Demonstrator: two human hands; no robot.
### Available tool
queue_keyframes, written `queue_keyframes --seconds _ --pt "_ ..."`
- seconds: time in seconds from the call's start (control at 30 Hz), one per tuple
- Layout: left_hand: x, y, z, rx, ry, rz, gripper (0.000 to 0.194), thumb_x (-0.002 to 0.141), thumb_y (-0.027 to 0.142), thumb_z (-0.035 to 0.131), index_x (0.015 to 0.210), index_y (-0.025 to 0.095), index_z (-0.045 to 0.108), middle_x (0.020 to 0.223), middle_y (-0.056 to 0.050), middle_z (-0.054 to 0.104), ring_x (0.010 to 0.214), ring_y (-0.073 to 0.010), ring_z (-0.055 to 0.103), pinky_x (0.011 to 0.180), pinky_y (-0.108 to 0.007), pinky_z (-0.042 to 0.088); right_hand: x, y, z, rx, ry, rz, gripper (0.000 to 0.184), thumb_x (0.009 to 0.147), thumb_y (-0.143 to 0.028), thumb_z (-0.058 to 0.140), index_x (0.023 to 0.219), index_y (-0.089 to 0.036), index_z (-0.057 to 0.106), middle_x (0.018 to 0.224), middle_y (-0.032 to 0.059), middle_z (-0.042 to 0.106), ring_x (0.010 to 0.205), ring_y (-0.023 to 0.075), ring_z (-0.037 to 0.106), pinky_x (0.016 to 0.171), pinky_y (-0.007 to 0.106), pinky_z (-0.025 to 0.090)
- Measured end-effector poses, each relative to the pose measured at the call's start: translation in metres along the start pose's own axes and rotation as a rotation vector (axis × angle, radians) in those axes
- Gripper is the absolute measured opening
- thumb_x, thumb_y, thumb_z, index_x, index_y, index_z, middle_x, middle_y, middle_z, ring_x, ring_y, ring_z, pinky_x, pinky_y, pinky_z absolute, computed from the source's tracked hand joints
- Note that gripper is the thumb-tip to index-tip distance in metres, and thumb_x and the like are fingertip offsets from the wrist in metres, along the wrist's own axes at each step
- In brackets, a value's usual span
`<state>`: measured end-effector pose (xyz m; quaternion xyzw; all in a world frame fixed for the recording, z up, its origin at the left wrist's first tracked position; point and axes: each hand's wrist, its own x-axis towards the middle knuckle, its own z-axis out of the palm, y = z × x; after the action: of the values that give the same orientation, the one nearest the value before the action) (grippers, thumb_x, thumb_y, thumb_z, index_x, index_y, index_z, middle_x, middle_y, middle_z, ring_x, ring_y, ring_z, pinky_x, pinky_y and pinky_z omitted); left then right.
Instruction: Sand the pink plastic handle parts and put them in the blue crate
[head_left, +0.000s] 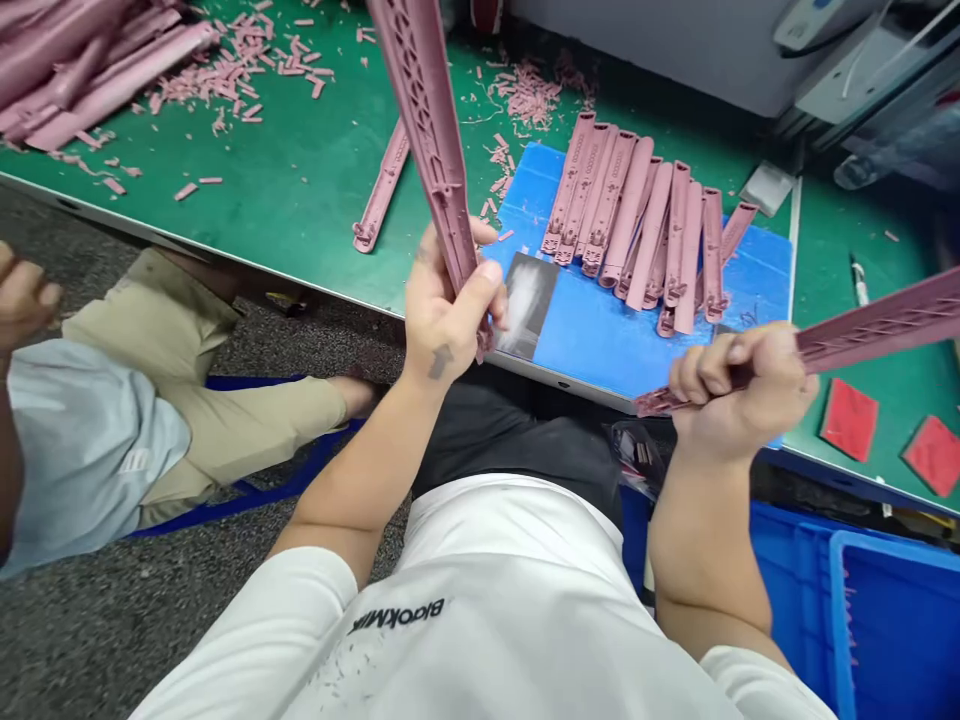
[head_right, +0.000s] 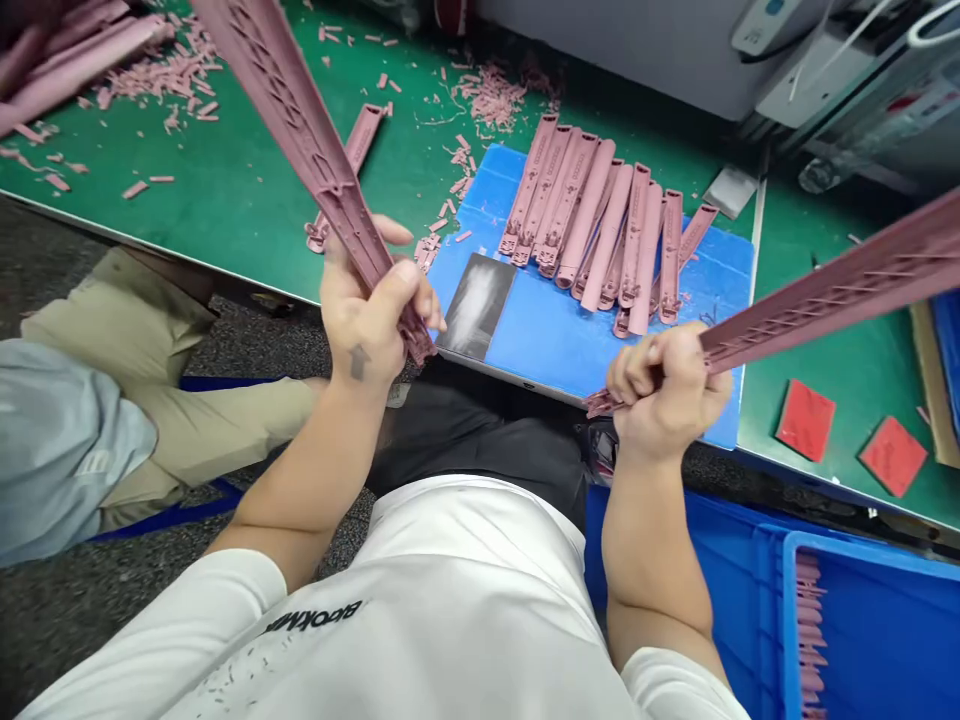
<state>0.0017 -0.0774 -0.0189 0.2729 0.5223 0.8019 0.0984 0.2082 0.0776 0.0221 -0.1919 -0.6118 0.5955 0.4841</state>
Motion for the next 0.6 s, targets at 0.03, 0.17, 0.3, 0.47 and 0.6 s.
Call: queue_keyframes --seconds 0.03,0.17,0.3,0.47,0.6 --pt "0.007 -0.001 0.006 -0.009 -0.005 0.018 0.054 0.086 0.071 0.086 0.113 0.029 0.064 0.059 0.009 0.045 0.043 -0.0109 0.047 0.046 -0.026 0.044 0.003 -0.002 -0.009 -0.023 0.048 -0.063 0.042 0.098 -0.049 0.075 0.073 -0.026 0.05 0.053 -0.0088 0.029 0.037 0.01 0.021 0.036 0.024 0.021" --pt "0.019 -0.002 0.025 -0.045 -0.01 0.036 0.049 0.091 0.072 0.081 0.104 0.028 0.064 0.056 0.009 0.034 0.043 -0.0103 0.034 0.046 -0.028 0.029 0.017 -0.003 -0.058 -0.123 0.252 -0.299 0.041 0.101 -0.047 0.068 0.072 -0.027 0.047 0.055 -0.0073 0.026 0.04 0.0116 0.02 0.037 0.027 0.018" --pt "0.015 -0.001 0.039 -0.073 -0.001 0.035 0.049 0.089 0.068 0.084 0.083 0.026 0.06 0.056 0.008 0.028 0.043 -0.0092 0.025 0.047 -0.032 0.019 0.025 0.014 -0.1 -0.213 0.361 -0.434 0.048 0.099 -0.051 0.073 0.07 -0.027 0.045 0.053 -0.0069 0.029 0.039 0.0109 0.025 0.038 0.027 0.021" --pt "0.015 -0.009 0.06 -0.048 -0.019 0.116 0.073 0.09 0.07 0.083 0.063 0.024 0.034 0.052 0.009 0.021 0.04 -0.0061 0.016 0.043 -0.033 0.011 0.035 0.042 -0.119 -0.295 0.274 -0.28 0.069 0.1 -0.067 0.069 0.059 -0.029 0.029 0.047 -0.0088 0.021 0.035 0.0088 0.018 0.034 0.027 0.016" --pt "0.018 -0.024 0.073 0.154 -0.022 0.248 0.074 0.096 0.069 0.079 0.06 0.022 0.035 0.053 0.007 0.026 0.046 -0.0074 0.024 0.049 -0.034 0.016 0.036 0.049 -0.11 -0.425 0.331 -0.282 0.073 0.105 -0.075 0.059 0.057 -0.029 0.029 0.05 -0.0081 0.021 0.038 0.0103 0.022 0.039 0.028 0.021"
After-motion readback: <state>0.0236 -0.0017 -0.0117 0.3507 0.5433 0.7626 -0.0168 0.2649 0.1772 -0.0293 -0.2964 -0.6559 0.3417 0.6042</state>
